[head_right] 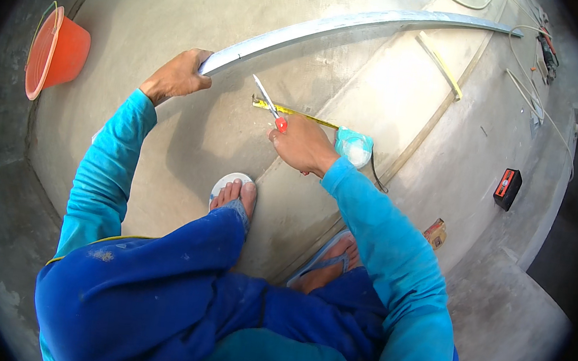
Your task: The person measures a metal strip with a tape measure, marks it, and then uses tin snips to cut the strip into a smaller piece. The person then inspects the cut edge of the metal strip.
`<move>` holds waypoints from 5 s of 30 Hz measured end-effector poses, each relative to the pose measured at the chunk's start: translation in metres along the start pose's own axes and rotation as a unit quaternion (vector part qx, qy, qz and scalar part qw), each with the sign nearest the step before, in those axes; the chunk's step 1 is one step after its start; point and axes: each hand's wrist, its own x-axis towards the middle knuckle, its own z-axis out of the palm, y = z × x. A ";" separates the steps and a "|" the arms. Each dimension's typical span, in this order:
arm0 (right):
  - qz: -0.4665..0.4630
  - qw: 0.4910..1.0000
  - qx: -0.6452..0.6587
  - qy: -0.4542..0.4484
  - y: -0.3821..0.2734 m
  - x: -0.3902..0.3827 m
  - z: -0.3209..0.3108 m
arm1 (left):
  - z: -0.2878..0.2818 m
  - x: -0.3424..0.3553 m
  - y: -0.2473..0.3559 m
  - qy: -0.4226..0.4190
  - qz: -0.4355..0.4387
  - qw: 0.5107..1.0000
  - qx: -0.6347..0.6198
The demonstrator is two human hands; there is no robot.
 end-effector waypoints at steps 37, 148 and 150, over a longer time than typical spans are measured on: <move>-0.016 0.999 -0.018 0.047 -0.018 0.015 0.014 | 0.017 -0.006 0.001 0.047 0.024 0.995 0.084; -0.088 0.988 0.000 0.125 0.014 0.000 0.034 | -0.037 0.000 -0.025 -0.089 -0.016 0.930 -0.356; -0.076 0.988 0.062 0.118 0.010 -0.001 0.027 | -0.036 0.002 -0.027 -0.142 0.006 0.914 -0.379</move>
